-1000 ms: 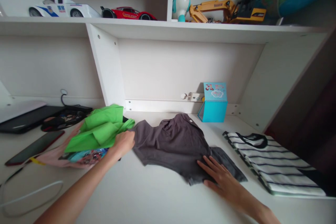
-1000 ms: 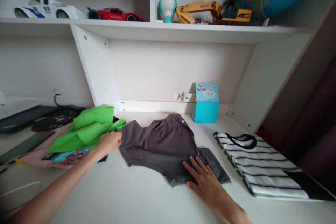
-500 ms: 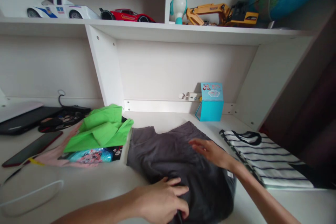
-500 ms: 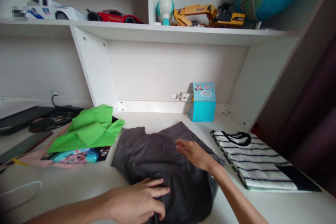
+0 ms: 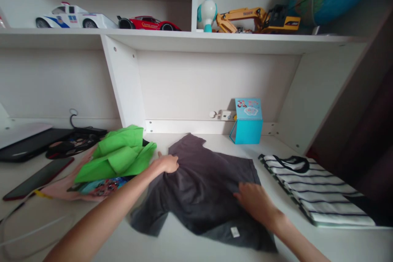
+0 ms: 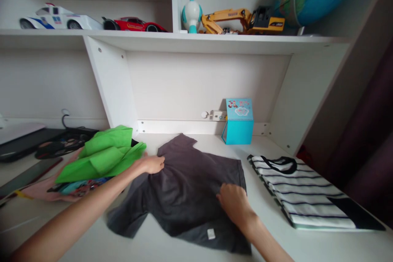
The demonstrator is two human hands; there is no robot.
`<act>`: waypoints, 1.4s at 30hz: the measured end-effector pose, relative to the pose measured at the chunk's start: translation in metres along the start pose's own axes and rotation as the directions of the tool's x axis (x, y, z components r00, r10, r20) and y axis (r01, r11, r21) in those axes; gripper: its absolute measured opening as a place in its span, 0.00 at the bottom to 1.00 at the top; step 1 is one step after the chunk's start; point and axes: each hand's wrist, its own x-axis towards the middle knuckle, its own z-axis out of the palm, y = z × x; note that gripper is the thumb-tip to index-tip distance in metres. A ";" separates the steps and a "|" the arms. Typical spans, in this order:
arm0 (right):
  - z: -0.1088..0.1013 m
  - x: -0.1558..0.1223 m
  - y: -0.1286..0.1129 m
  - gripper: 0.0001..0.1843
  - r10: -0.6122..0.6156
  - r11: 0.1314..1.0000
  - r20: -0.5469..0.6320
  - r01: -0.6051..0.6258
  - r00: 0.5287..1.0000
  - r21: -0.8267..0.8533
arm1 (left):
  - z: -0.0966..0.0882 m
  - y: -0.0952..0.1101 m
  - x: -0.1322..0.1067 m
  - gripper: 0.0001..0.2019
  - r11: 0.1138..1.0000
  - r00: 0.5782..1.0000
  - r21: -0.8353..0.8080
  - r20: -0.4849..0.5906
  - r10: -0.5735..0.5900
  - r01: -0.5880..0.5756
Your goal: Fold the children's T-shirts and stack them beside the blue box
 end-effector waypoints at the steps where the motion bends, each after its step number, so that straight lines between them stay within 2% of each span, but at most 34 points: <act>1: -0.007 -0.014 -0.011 0.11 -0.034 0.999 0.036 0.035 0.999 -0.008 | 0.003 0.003 0.009 0.20 1.000 0.999 -0.005 -0.044 0.004 -0.005; 3: -0.025 -0.039 -0.029 0.10 -0.158 0.987 0.133 0.155 0.978 0.038 | 0.016 0.016 0.023 0.24 0.999 0.991 -0.019 -0.134 0.025 -0.027; 4: -0.035 -0.048 -0.033 0.10 -0.260 0.963 0.205 0.238 0.944 0.127 | 0.025 0.025 0.029 0.26 0.998 0.984 -0.035 -0.169 0.052 -0.058; 6: -0.053 -0.050 -0.032 0.12 -0.503 0.833 0.306 0.358 0.808 0.422 | 0.042 0.045 0.038 0.28 0.983 0.968 -0.093 -0.209 0.136 -0.159; 7: -0.059 -0.044 -0.027 0.13 -0.581 0.754 0.294 0.365 0.759 0.546 | 0.050 0.054 0.041 0.28 0.967 0.956 -0.126 -0.224 0.191 -0.222; 8: -0.060 -0.031 -0.019 0.15 -0.597 0.712 0.254 0.357 0.761 0.604 | 0.056 0.063 0.043 0.28 0.946 0.938 -0.150 -0.245 0.246 -0.288; 9: -0.057 -0.015 -0.010 0.16 -0.545 0.727 0.209 0.334 0.812 0.600 | 0.060 0.070 0.045 0.28 0.922 0.915 -0.162 -0.268 0.301 -0.351; 11: -0.039 0.027 0.008 0.20 -0.282 0.865 0.067 0.223 0.957 0.450 | 0.064 0.080 0.048 0.27 0.878 0.865 -0.151 -0.310 0.394 -0.454; 12: -0.024 0.048 0.015 0.22 -0.167 0.908 0.034 0.140 0.985 0.395 | 0.063 0.083 0.049 0.27 0.855 0.839 -0.138 -0.323 0.439 -0.500; 14: 0.008 0.084 0.023 0.27 -0.035 0.939 0.036 0.020 0.999 0.344 | 0.060 0.083 0.055 0.26 0.813 0.799 -0.128 -0.320 0.509 -0.569; 16: 0.038 0.108 0.027 0.29 0.039 0.945 0.072 -0.060 0.997 0.320 | 0.056 0.078 0.062 0.25 0.798 0.791 -0.135 -0.305 0.530 -0.587; 17: 0.049 0.116 0.028 0.30 0.072 0.946 0.087 -0.096 0.994 0.309 | 0.054 0.073 0.066 0.25 0.810 0.806 -0.145 -0.294 0.514 -0.569; 19: 0.064 0.125 0.033 0.31 0.141 0.943 0.113 -0.169 0.983 0.288 | 0.052 0.059 0.074 0.26 0.864 0.867 -0.176 -0.270 0.419 -0.472; 21: 0.072 0.130 0.041 0.34 0.212 0.932 0.138 -0.242 0.968 0.270 | 0.053 0.040 0.080 0.29 0.922 0.931 -0.213 -0.247 0.268 -0.322; 23: 0.076 0.134 0.049 0.36 0.267 0.919 0.160 -0.301 0.951 0.255 | 0.054 0.014 0.084 0.30 0.959 0.972 -0.254 -0.225 0.070 -0.127; 24: 0.077 0.136 0.053 0.37 0.284 0.914 0.169 -0.320 0.944 0.250 | 0.055 0.001 0.086 0.30 0.962 0.975 -0.274 -0.219 -0.042 -0.020; 26: 0.080 0.139 0.056 0.37 0.300 0.908 0.184 -0.340 0.936 0.244 | 0.055 -0.025 0.088 0.27 0.938 0.946 -0.306 -0.223 -0.237 0.163; 28: 0.083 0.141 0.057 0.37 0.306 0.906 0.196 -0.348 0.932 0.242 | 0.051 -0.045 0.091 0.23 0.913 0.908 -0.324 -0.252 -0.336 0.248; 31: 0.087 0.142 0.054 0.37 0.311 0.902 0.205 -0.356 0.928 0.243 | 0.042 -0.058 0.095 0.18 0.910 0.898 -0.332 -0.274 -0.345 0.248; 35: 0.088 0.145 0.056 0.38 0.316 0.896 0.218 -0.366 0.923 0.252 | 0.023 -0.056 0.101 0.10 0.921 0.906 -0.335 -0.296 -0.303 0.198; 39: 0.086 0.158 0.066 0.40 0.338 0.881 0.242 -0.396 0.909 0.260 | 0.013 -0.041 0.103 0.14 0.929 0.888 -0.331 -0.360 -0.285 0.163; 42: 0.086 0.171 0.069 0.39 0.366 0.866 0.254 -0.427 0.895 0.259 | 0.022 -0.016 0.099 0.18 0.950 0.907 -0.308 -0.383 -0.174 0.052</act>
